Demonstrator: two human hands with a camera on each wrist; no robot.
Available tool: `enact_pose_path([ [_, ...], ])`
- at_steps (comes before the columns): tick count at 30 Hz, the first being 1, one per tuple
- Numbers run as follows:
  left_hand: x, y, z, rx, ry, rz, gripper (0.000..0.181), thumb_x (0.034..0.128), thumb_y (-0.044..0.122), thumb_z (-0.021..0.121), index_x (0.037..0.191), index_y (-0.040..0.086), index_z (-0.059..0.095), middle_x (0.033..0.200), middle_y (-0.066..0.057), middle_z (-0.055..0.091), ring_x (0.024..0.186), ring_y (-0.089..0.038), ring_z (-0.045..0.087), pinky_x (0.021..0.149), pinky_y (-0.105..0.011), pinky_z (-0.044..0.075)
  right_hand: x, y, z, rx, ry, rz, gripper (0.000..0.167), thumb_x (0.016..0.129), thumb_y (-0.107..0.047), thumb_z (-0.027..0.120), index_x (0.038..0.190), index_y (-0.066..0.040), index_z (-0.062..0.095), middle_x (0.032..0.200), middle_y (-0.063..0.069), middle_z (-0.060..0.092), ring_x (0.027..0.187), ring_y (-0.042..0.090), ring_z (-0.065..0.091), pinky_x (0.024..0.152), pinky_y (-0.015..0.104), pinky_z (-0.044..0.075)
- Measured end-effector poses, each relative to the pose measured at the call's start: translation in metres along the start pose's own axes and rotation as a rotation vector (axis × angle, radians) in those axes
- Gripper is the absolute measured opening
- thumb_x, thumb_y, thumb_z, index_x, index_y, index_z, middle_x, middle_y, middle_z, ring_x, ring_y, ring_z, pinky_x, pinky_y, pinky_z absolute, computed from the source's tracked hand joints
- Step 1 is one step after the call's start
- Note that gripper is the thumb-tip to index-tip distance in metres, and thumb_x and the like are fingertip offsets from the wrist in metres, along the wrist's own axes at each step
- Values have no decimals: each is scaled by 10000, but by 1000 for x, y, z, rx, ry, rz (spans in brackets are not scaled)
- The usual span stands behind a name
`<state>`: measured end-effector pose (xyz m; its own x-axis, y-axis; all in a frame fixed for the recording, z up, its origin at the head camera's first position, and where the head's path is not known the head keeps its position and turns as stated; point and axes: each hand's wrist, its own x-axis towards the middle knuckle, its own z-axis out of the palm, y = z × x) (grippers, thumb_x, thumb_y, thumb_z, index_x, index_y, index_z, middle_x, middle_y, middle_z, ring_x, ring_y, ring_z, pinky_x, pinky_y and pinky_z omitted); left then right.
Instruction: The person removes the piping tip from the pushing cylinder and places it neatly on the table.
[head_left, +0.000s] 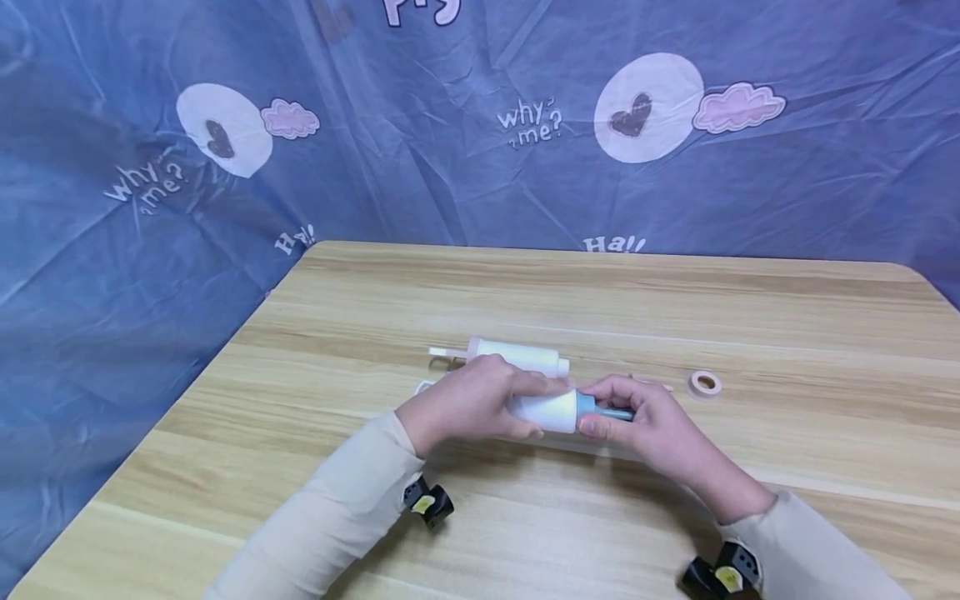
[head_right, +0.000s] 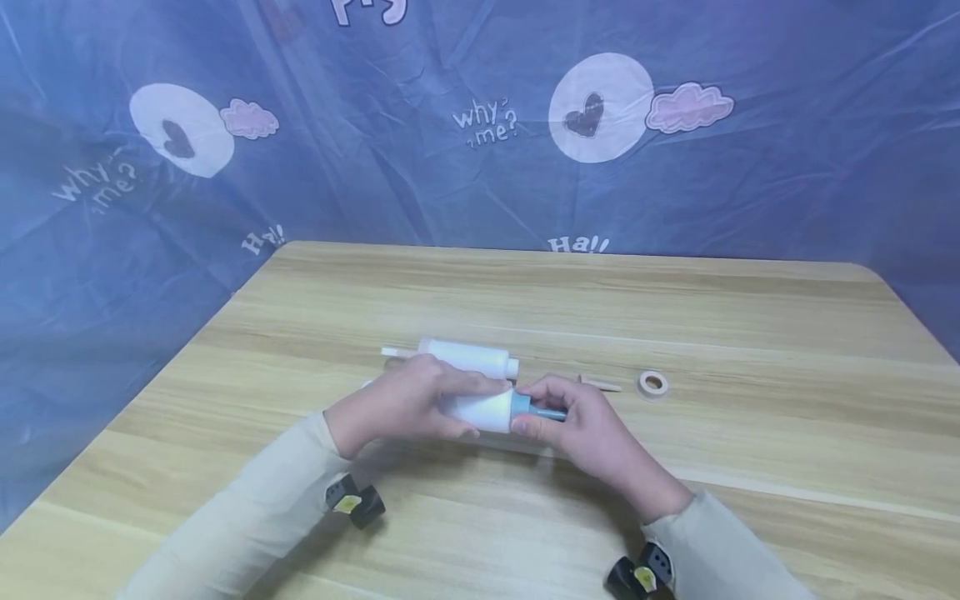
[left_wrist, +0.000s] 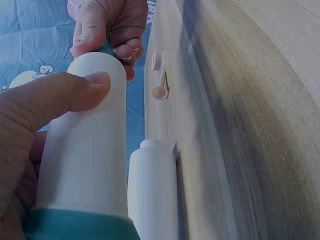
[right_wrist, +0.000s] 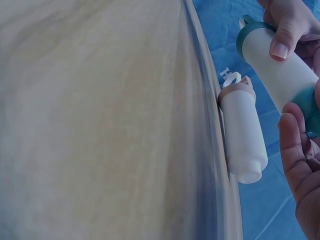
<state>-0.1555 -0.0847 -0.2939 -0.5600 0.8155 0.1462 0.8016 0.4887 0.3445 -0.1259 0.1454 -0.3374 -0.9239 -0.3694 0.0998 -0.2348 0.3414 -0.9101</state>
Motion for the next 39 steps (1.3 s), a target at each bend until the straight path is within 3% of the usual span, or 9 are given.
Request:
enact_pose_path([
  [4,1,1,-2,3,-15,-8,546,735,226,773,1247,140,601,1161,-51,653,879,-137,634,794,-202,481,-1,0,1,-22,11,-24,273,802,-145,706,1034,-17,639,951,118,664,791,106,619,682,257,531],
  [11,0,-1,0,-86,-51,-47,551,747,237,765,1259,138,588,1202,-41,631,909,-128,607,796,-195,468,-3,-3,1,-77,24,-144,279,768,-106,730,1024,-27,652,980,110,671,796,76,620,662,257,541],
  [22,-1,-2,-4,10,-14,-1,540,743,231,766,1248,135,600,1111,-54,675,803,-125,624,718,-192,474,-3,-3,3,-50,36,-34,353,809,-178,710,1118,-35,614,1058,125,658,897,87,627,731,246,534],
  [29,-2,-1,-6,34,21,3,559,730,211,776,1256,160,594,1147,-49,658,924,-150,652,800,-270,486,-5,-2,-2,119,-9,12,304,916,-150,573,1138,56,551,953,217,647,793,172,670,707,313,554],
  [35,-2,0,-7,32,40,32,546,727,196,779,1243,145,606,1143,-60,659,935,-156,654,791,-266,501,-4,-1,-2,179,-34,13,296,920,-137,564,1107,91,541,870,257,645,737,194,669,673,354,559],
  [39,-1,0,-6,42,38,46,542,732,199,775,1243,140,605,1144,-64,659,931,-153,654,790,-265,500,-4,-2,-2,188,-23,32,313,895,-123,599,1119,87,538,923,252,650,769,200,679,697,331,558],
])
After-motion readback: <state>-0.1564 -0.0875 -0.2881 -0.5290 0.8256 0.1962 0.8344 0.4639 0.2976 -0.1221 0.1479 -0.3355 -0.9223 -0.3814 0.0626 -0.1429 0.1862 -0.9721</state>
